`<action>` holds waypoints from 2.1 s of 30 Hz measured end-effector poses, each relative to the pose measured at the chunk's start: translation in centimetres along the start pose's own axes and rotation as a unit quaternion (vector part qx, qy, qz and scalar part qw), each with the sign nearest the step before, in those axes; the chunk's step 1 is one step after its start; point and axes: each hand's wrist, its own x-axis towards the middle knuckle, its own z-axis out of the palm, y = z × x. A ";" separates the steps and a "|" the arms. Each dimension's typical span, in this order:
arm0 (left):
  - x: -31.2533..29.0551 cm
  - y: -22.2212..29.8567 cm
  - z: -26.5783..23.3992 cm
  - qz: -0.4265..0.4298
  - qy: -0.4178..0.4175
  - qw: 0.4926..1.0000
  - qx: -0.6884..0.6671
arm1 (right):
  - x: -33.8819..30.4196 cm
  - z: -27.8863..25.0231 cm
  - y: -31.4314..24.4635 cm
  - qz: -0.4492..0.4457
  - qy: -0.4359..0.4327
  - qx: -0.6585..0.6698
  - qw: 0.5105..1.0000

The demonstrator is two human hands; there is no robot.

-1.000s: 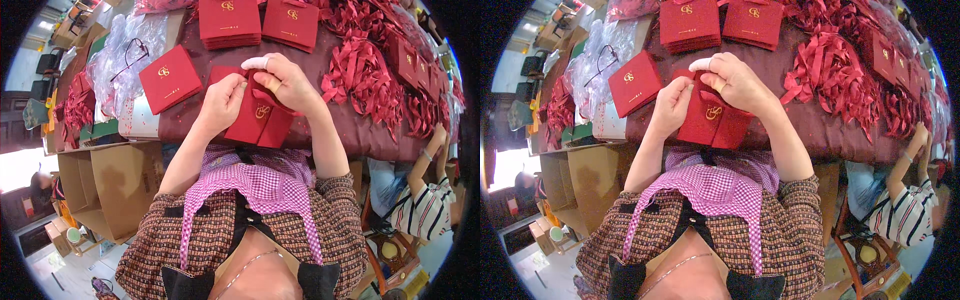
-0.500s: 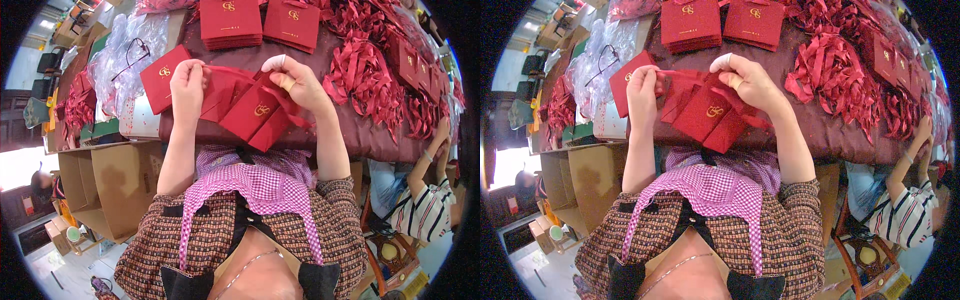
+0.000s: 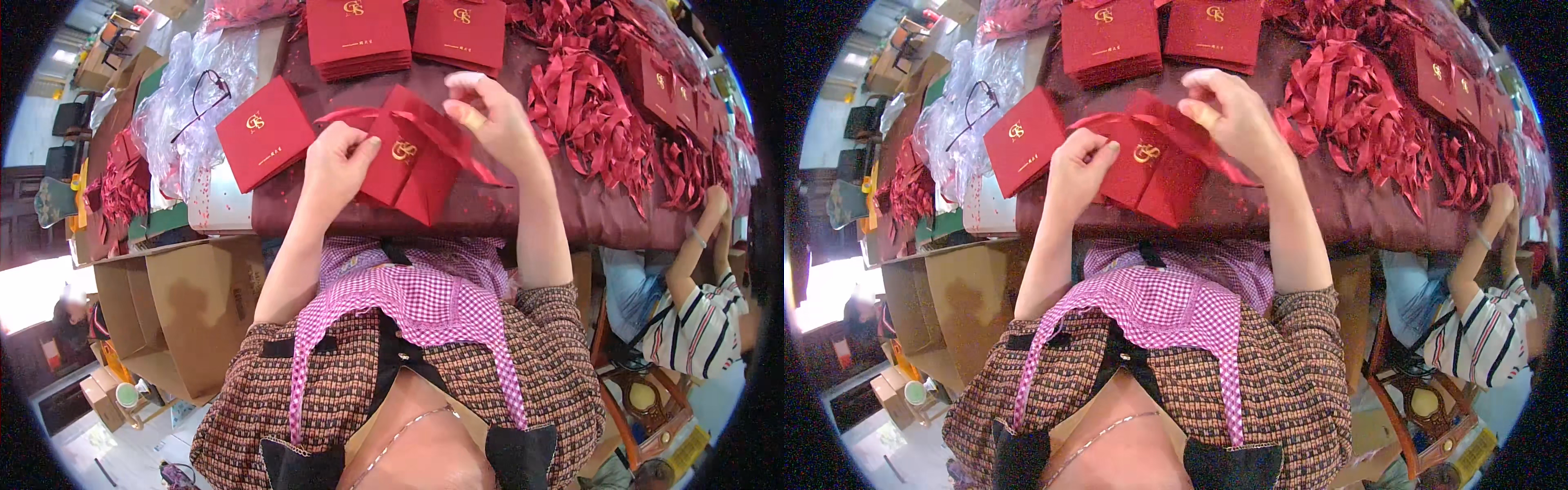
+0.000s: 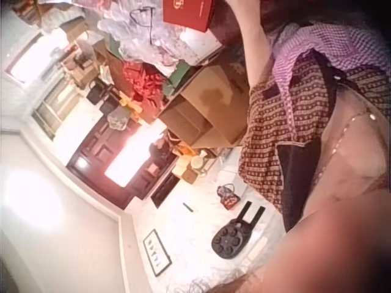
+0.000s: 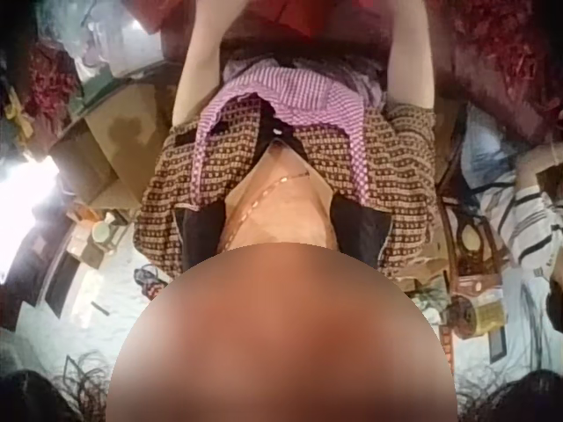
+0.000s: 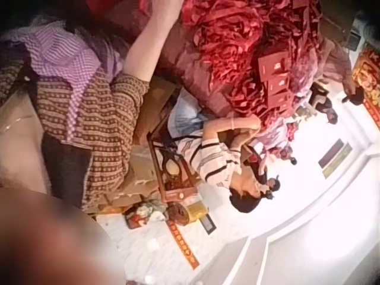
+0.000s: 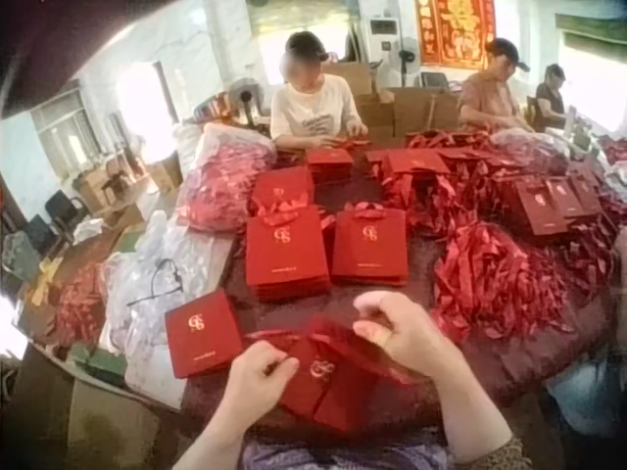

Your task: The person takes red ribbons out of a plastic bag and attaches the ribbon handles onto small red gift bags by hand.

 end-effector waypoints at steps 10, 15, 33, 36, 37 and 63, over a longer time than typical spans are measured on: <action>0.3 -1.0 0.4 -0.011 0.032 0.999 0.008 | -6.8 -2.3 1.1 0.066 -0.085 -0.251 0.962; 0.6 -0.6 0.4 0.065 0.053 0.993 0.088 | -7.3 -4.3 0.0 0.147 -0.038 0.072 0.986; 1.1 -0.9 -0.8 -0.071 -0.064 0.992 -0.087 | -5.6 -2.3 -2.6 -0.073 0.118 0.299 0.944; 1.1 -1.0 -1.0 -0.068 -0.085 0.990 -0.095 | -5.1 -1.0 -3.3 -0.117 0.098 0.296 0.943; 1.1 -1.0 -1.1 -0.076 -0.091 0.987 -0.108 | -5.0 -0.6 -3.5 -0.125 0.076 0.333 0.932; 0.7 1.1 -2.1 -0.115 -0.197 0.949 -0.218 | -4.5 6.8 -3.1 -0.115 0.044 -0.096 0.988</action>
